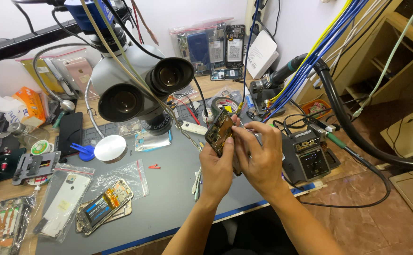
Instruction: The person handles a smartphone chassis and battery, then uses a small metal tool to pry and separate components on the phone's internal assembly. The person turns the device over and continues prying at different edges while working at a cluttered electronics workbench.
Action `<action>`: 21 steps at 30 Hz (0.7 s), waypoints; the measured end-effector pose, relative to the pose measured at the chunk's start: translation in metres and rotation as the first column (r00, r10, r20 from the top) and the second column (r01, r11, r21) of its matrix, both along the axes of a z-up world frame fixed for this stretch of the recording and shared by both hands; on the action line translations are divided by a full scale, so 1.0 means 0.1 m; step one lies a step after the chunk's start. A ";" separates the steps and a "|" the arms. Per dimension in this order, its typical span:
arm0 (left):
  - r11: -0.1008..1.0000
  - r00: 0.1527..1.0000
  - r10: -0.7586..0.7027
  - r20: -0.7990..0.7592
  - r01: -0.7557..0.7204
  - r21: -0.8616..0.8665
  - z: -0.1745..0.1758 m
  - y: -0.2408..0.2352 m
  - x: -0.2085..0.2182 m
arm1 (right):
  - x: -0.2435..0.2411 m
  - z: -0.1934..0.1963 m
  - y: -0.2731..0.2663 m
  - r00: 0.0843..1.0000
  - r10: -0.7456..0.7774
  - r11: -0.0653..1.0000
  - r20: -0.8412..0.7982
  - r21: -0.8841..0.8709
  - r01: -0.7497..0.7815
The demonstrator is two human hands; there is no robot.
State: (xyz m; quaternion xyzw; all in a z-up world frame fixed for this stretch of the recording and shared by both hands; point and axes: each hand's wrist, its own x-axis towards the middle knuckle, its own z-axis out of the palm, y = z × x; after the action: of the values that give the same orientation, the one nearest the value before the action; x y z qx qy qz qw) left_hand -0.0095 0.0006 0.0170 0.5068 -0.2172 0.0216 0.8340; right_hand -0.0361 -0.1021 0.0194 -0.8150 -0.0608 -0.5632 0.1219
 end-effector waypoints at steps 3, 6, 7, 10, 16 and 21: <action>0.997 0.999 -0.039 -0.028 0.037 -0.071 0.04 -0.02 -0.03 | -0.17 -0.04 -0.05 0.999 0.021 0.993 0.029 0.117 -0.024; 0.988 0.958 -0.138 -0.253 0.116 -0.099 0.14 0.03 -0.02 | -0.45 -0.16 -0.04 0.989 0.012 0.962 -0.149 0.271 0.029; 0.988 0.958 -0.138 -0.253 0.116 -0.099 0.10 0.02 -0.02 | -0.50 -0.23 -0.03 0.989 0.012 0.962 -0.149 0.271 0.029; 0.963 0.938 -0.208 -0.278 0.146 -0.226 0.05 -0.04 0.02 | -0.55 -0.37 -0.05 0.948 0.105 0.927 -0.300 0.374 0.015; 0.928 0.923 -0.320 -0.213 0.260 -0.267 0.08 0.00 -0.04 | -0.63 -0.46 -0.11 0.902 0.355 0.796 -0.248 0.587 -0.152; 0.954 0.892 -0.177 0.415 0.052 0.296 0.21 0.29 0.07 | -0.75 -0.36 -0.19 0.821 0.566 0.535 -0.078 0.792 -0.295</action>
State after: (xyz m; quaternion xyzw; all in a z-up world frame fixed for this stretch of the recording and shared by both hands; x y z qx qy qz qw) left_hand -0.0026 0.0297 0.0382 0.5866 -0.4292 0.0544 0.6847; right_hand -0.1109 -0.1209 -0.0169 -0.7288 -0.0040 -0.3448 0.5916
